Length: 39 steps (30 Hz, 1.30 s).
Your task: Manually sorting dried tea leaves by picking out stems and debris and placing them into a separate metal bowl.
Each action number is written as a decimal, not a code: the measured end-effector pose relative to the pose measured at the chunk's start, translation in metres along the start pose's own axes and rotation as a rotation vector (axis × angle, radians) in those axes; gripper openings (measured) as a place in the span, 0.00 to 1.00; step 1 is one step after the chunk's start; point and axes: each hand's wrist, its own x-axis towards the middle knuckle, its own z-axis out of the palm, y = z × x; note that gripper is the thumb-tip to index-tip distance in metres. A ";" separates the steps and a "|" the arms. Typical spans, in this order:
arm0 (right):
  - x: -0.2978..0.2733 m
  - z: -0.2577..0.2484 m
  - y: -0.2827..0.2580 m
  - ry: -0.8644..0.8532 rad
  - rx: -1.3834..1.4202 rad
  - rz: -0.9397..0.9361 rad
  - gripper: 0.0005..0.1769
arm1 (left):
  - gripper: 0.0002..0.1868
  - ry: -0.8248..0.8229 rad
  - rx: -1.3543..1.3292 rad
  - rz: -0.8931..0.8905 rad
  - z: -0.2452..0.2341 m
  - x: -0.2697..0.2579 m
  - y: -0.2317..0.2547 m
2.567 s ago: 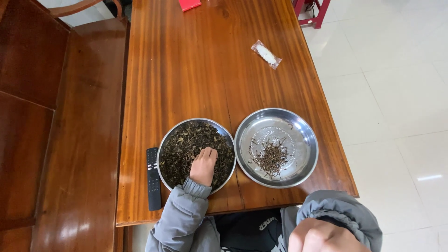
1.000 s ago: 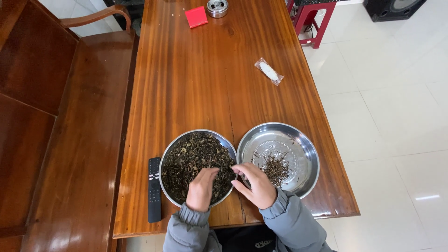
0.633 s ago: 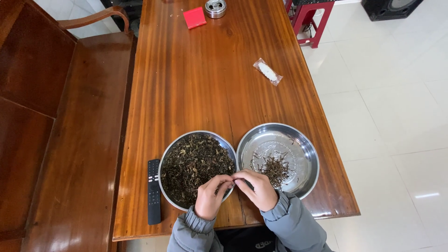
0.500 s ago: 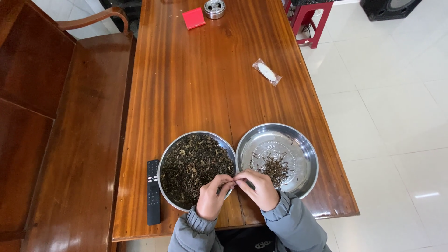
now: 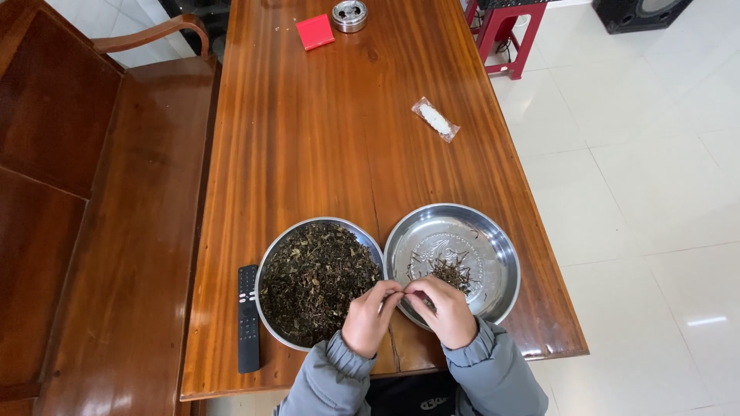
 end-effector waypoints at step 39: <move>-0.028 -0.014 0.062 -0.077 -0.148 0.139 0.05 | 0.19 -0.218 0.374 -0.026 0.016 -0.006 -0.040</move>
